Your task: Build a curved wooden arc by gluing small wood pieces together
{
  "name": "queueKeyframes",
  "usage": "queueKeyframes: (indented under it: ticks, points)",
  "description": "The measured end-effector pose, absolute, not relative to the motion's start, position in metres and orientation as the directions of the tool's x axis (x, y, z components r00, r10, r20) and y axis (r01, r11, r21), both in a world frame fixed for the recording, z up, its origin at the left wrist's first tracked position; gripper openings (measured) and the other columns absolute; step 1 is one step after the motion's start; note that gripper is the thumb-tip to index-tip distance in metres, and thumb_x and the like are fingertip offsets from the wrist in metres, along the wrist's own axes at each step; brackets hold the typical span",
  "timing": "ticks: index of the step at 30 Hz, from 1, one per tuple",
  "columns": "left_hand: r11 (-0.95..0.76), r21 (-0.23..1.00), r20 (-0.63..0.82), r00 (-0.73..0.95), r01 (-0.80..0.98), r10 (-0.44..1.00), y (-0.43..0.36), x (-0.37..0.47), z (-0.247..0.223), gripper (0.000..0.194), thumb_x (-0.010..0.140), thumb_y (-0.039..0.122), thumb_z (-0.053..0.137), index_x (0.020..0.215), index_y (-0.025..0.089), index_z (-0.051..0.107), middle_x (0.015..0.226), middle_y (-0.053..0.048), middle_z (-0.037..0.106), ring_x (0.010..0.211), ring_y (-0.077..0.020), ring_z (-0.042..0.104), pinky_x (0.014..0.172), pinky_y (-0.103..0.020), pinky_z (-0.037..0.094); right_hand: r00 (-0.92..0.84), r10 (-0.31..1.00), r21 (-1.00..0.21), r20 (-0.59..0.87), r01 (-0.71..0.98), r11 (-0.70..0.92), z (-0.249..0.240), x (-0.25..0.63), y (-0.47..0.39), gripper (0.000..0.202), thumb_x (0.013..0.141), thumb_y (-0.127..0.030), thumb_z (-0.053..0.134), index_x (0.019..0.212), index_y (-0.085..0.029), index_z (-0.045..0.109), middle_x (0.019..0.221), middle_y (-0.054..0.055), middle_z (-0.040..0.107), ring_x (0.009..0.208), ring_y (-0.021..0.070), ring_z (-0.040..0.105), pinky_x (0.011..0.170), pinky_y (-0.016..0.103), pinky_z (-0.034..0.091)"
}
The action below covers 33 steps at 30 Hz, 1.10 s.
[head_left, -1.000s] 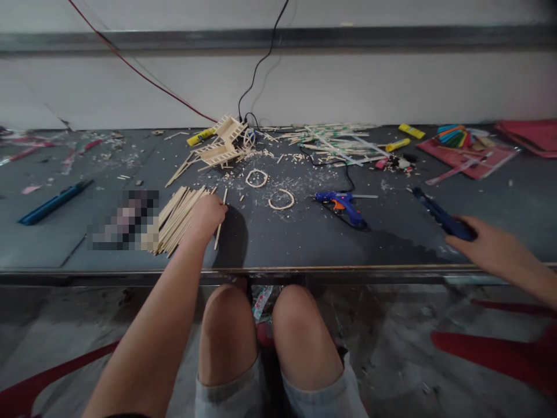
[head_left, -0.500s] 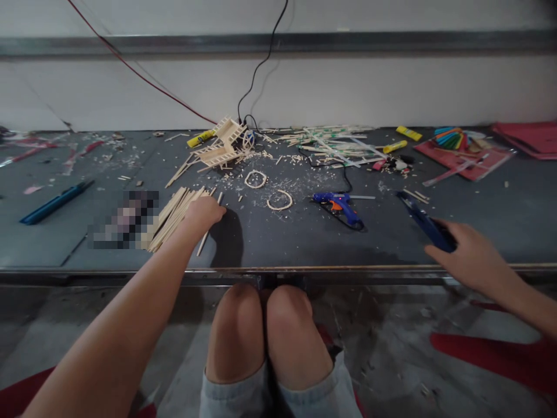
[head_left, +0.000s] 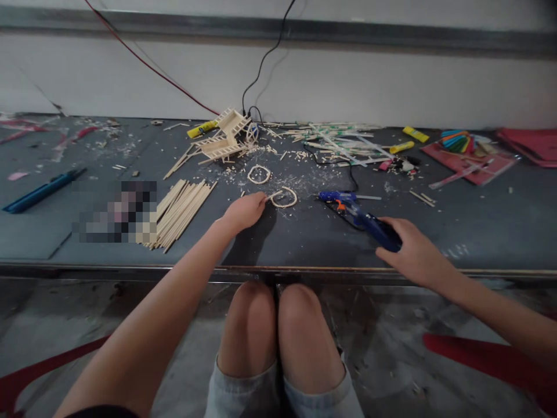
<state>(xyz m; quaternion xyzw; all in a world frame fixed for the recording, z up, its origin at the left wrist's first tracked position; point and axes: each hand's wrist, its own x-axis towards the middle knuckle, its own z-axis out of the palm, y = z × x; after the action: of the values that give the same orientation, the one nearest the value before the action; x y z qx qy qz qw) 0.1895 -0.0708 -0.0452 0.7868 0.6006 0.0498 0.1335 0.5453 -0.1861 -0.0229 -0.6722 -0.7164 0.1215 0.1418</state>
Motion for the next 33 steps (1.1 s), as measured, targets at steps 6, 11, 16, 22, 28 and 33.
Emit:
queueKeyframes:
  ticks: [6,11,16,22,28,33]
  points:
    - [-0.036,0.267,0.08,0.014,0.963,0.997,-0.075,0.191,-0.045,0.038,0.095,0.027,0.025,0.111,0.013,0.057,0.104,-0.018,0.067,0.093,-0.0292,0.066,0.077,-0.036,0.047,0.033,0.992,-0.723,-0.125,0.681,-0.114,-0.029,0.499,-0.181,0.058,0.071,-0.035,0.064,0.124,-0.017,0.051,0.12,0.013,0.06,0.109,0.0269,0.06,0.098,0.044,0.045]
    - [-0.272,0.546,0.234,0.168,0.792,0.958,-0.126,0.217,-0.032,0.032,0.095,0.03,0.034,0.11,0.016,0.059,0.088,-0.007,0.07,0.08,-0.019,0.065,0.072,-0.026,0.046,0.004,0.995,-0.79,-0.098,0.608,-0.08,-0.031,0.467,-0.175,0.056,0.07,-0.036,0.068,0.121,-0.02,0.052,0.121,0.011,0.06,0.111,0.0275,0.059,0.1,0.047,0.043]
    - [-0.398,0.636,0.29,0.274,0.661,0.917,-0.159,0.234,-0.028,0.037,0.095,0.026,0.037,0.125,0.02,0.057,0.108,-0.006,0.07,0.096,-0.017,0.065,0.083,-0.025,0.048,-0.062,0.998,-0.812,-0.034,0.584,0.009,-0.032,0.453,-0.177,0.056,0.071,-0.034,0.067,0.123,-0.022,0.05,0.123,0.01,0.058,0.114,0.0262,0.057,0.101,0.045,0.042]
    - [-0.455,0.628,0.332,0.311,0.631,0.89,-0.167,0.234,-0.035,0.041,0.093,0.021,0.037,0.131,0.02,0.054,0.111,-0.008,0.07,0.097,-0.0171,0.066,0.085,-0.025,0.05,-0.082,0.996,-0.77,0.029,0.633,0.075,-0.031,0.451,-0.182,0.049,0.07,-0.027,0.064,0.117,-0.022,0.052,0.119,0.009,0.059,0.109,0.0257,0.059,0.099,0.045,0.043]
    - [-0.47,0.602,0.331,0.333,0.646,0.883,-0.171,0.235,-0.034,0.042,0.094,0.02,0.036,0.133,0.019,0.053,0.099,-0.007,0.071,0.088,-0.0159,0.067,0.078,-0.024,0.051,-0.117,0.992,-0.764,0.039,0.637,0.105,-0.032,0.449,-0.181,0.045,0.071,-0.025,0.062,0.115,-0.022,0.054,0.114,0.008,0.062,0.104,0.0252,0.061,0.095,0.043,0.046]
    - [-0.451,0.599,0.303,0.334,0.662,0.892,-0.173,0.235,-0.032,0.043,0.094,0.021,0.035,0.133,0.02,0.052,0.102,-0.007,0.071,0.089,-0.0163,0.067,0.079,-0.025,0.051,-0.147,0.988,-0.757,0.038,0.642,0.125,-0.031,0.448,-0.179,0.042,0.072,-0.024,0.06,0.114,-0.022,0.055,0.11,0.007,0.063,0.101,0.0247,0.063,0.092,0.042,0.048]
